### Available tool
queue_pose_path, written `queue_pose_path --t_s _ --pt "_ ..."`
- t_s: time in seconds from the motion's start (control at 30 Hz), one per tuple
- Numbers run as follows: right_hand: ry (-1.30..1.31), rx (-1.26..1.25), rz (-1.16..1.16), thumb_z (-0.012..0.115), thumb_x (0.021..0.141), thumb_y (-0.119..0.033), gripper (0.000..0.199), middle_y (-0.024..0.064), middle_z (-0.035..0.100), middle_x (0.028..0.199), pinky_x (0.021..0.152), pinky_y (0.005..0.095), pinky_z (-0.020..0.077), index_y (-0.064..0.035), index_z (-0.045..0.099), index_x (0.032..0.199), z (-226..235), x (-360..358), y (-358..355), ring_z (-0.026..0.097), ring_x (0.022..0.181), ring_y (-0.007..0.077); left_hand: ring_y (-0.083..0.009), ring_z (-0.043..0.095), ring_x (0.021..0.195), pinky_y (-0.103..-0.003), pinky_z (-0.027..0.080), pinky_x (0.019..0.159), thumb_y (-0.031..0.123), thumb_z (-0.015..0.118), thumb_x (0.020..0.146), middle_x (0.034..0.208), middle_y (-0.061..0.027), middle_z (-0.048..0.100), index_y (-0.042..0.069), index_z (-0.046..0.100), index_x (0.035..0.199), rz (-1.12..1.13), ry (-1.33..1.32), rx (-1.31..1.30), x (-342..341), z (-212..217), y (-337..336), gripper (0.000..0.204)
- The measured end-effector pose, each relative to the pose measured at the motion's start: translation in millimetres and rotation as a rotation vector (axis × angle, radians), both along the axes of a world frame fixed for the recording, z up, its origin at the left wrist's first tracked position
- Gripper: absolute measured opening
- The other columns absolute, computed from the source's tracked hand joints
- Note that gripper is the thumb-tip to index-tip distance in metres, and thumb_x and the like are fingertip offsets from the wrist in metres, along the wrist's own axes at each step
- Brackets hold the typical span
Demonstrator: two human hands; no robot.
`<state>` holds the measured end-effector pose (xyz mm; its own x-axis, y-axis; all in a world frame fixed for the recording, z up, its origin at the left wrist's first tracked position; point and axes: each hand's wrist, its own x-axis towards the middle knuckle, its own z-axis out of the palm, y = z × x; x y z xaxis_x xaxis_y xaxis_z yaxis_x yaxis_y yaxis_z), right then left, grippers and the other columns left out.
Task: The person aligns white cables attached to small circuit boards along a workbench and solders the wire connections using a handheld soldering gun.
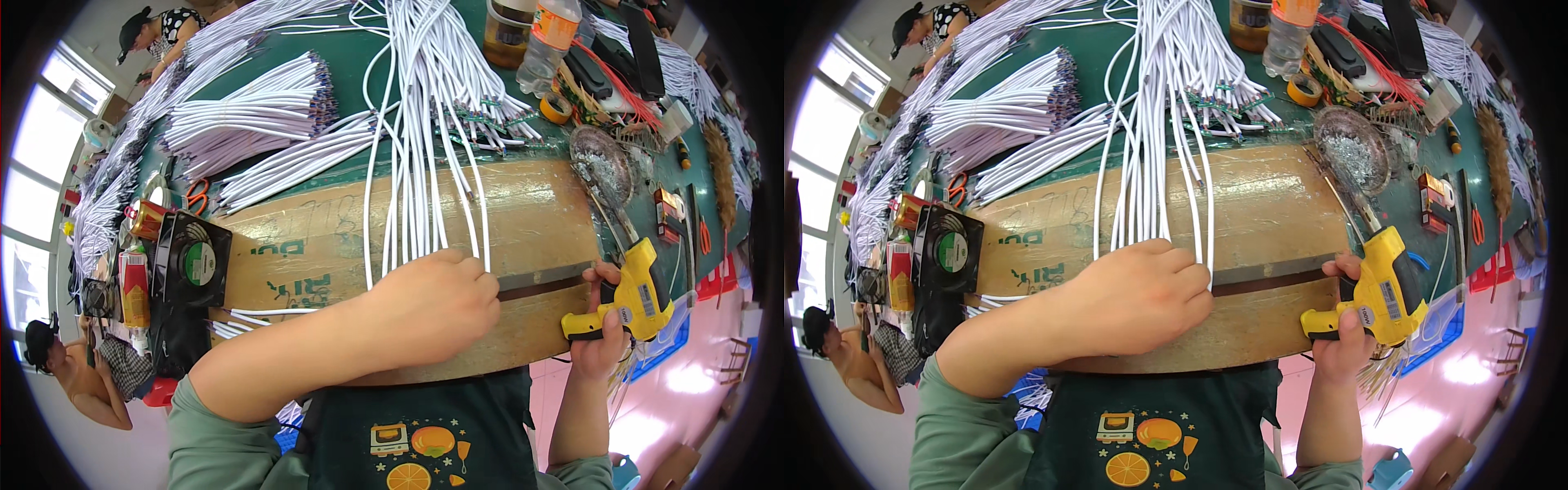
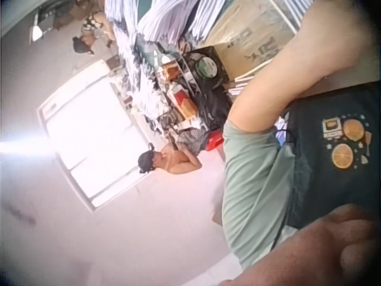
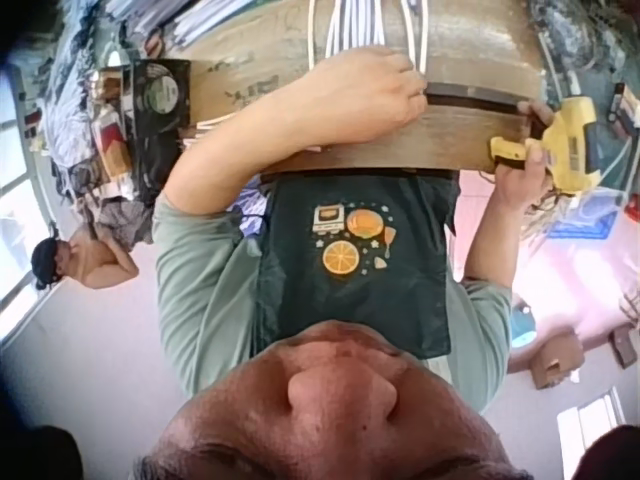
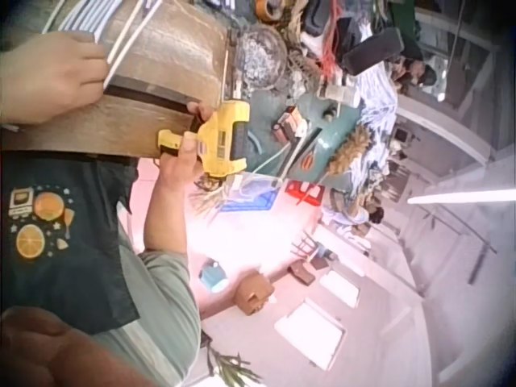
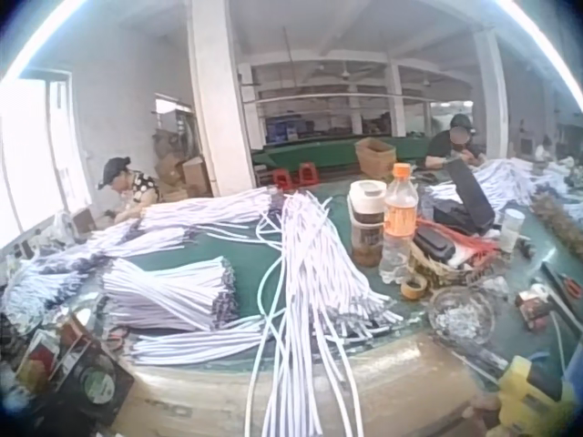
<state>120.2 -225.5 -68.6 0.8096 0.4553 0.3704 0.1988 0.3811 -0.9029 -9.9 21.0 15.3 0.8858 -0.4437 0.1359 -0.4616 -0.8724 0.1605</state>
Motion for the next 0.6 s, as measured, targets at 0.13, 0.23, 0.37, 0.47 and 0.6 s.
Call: queue_pose_path --t_s 0.13,0.23,0.37,0.47,0.6 --pt "0.002 0.02 -0.011 0.057 0.09 -0.029 0.055 0.0185 0.052 0.126 0.111 0.0424 0.0311 0.0046 0.043 0.132 -2.0 -0.1 -1.0 0.052 0.116 0.0274 -0.0218 0.057 0.082 -0.033 0.049 0.073 0.015 0.059 0.076 0.085 -0.0058 0.054 0.006 0.058 0.082 0.04 -0.007 -0.035 -10.0 -3.4 -0.3 0.011" --pt "0.014 0.022 0.003 0.058 0.091 -0.028 0.055 0.0187 0.052 0.126 0.111 0.0421 0.0315 0.0045 0.042 0.133 -0.9 -1.8 0.0 0.052 0.116 0.0273 -0.0229 0.06 0.09 -0.034 0.05 0.077 0.017 0.063 0.079 0.093 -0.0068 0.059 0.006 0.06 0.086 0.053 0.027 -0.141 -22.6 -4.6 8.3 0.013" --pt "0.014 0.038 -0.009 0.059 0.091 -0.028 0.058 0.0182 0.052 0.126 0.111 0.0419 0.0318 0.0041 0.04 0.135 -1.7 -0.6 1.2 0.052 0.116 0.027 -0.025 0.062 0.101 -0.035 0.05 0.085 0.021 0.07 0.083 0.106 -0.0092 0.065 0.007 0.064 0.095 0.161 -0.208 -0.307 -26.2 -13.6 44.1 0.019" --pt "0.025 0.037 -0.033 0.059 0.092 -0.027 0.058 0.0179 0.052 0.126 0.111 0.042 0.0318 0.0035 0.038 0.137 -3.8 -2.9 -4.8 0.052 0.115 0.027 -0.0295 0.061 0.102 -0.04 0.047 0.09 0.017 0.068 0.084 0.107 -0.0107 0.066 0.006 0.065 0.1 0.701 -0.334 -0.275 3.4 -32.5 104.0 0.021" --pt "0.043 0.085 0.023 0.058 0.093 -0.026 0.059 0.0172 0.051 0.126 0.111 0.0415 0.0321 0.0026 0.036 0.14 -2.4 -1.2 0.6 0.051 0.117 0.0266 -0.0306 0.059 0.099 -0.043 0.046 0.089 0.015 0.067 0.082 0.103 -0.0099 0.065 0.008 0.066 0.1 0.888 -0.475 -0.069 11.8 -48.5 160.0 0.019"
